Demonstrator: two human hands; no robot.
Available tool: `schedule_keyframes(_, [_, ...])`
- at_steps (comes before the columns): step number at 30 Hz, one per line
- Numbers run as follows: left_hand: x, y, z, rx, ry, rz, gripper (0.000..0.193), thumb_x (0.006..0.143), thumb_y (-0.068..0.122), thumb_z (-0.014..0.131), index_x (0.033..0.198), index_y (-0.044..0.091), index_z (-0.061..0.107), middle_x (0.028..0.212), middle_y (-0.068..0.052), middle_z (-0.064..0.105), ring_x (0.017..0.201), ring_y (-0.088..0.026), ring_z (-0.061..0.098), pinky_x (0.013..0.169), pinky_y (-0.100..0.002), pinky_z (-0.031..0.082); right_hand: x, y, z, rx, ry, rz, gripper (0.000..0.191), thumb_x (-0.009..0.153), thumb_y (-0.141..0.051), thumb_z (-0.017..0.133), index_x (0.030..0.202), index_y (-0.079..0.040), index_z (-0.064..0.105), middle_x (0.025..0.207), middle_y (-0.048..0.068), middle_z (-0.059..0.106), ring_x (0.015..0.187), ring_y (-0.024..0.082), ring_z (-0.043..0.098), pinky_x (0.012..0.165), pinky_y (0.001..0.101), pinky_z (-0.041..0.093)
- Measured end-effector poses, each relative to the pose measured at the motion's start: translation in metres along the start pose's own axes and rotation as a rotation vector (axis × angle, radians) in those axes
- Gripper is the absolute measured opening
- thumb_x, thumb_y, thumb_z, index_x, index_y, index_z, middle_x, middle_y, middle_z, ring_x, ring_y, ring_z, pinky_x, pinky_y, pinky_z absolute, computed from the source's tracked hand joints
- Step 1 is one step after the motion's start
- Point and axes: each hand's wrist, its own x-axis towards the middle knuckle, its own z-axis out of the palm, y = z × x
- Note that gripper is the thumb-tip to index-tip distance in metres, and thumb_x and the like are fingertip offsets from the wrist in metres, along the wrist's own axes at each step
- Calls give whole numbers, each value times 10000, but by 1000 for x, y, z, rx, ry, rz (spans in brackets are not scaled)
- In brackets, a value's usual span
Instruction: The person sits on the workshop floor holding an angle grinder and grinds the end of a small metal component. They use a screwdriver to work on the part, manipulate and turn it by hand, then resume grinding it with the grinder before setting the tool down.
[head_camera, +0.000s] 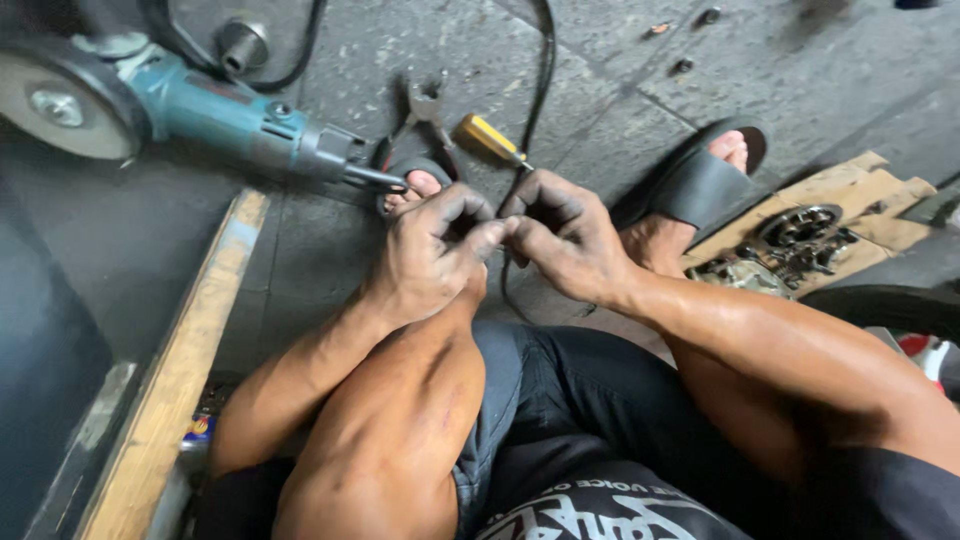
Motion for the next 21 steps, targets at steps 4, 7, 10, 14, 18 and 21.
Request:
schedule_keyframes(4, [2, -10, 5, -10, -102, 16, 151, 990, 174, 644, 914, 44, 654, 771, -113, 675, 708, -292, 665, 707, -429, 495, -2, 5, -7, -130, -20, -25, 55, 1003, -61, 589, 985, -10, 589, 807, 44, 598, 725, 101, 545, 618, 279, 467])
schedule_keyframes(7, [2, -23, 16, -64, -210, -56, 193, 997, 180, 598, 888, 23, 624, 746, -147, 657, 705, -326, 681, 674, -436, 509, -1, 10, -15, -424, -75, -260, 37, 972, -42, 574, 978, -8, 561, 815, 121, 601, 746, 243, 599, 661, 358, 490])
schedule_keyframes(10, [2, -36, 26, -62, -278, -71, 247, 1012, 214, 573, 878, 14, 627, 728, -165, 663, 700, -351, 688, 649, -454, 511, 0, 18, -20, -538, -112, -372, 42, 949, -43, 558, 969, -11, 541, 837, 179, 606, 767, 375, 638, 680, 425, 509])
schedule_keyframes(14, [3, -48, 29, 56, -251, -124, 296, 1045, 231, 550, 875, -1, 618, 719, -168, 673, 711, -367, 682, 682, -480, 496, 13, 30, -34, -667, -8, -288, 57, 934, -65, 528, 953, -14, 543, 772, 180, 586, 673, 390, 635, 628, 458, 507])
schedule_keyframes(18, [6, -56, 26, 18, -124, -252, 254, 988, 233, 592, 861, 23, 656, 726, -138, 702, 683, -329, 710, 658, -437, 537, 40, 37, -63, -971, 331, -270, 117, 1054, -128, 632, 1060, -25, 578, 917, 203, 643, 825, 441, 639, 691, 498, 502])
schedule_keyframes(21, [5, -60, 22, 49, -56, -216, 218, 984, 214, 626, 882, 27, 671, 759, -143, 703, 717, -335, 707, 674, -439, 537, 45, 36, -76, -969, 329, -365, 276, 988, -99, 672, 1245, -31, 598, 1203, 228, 626, 714, 369, 680, 673, 478, 532])
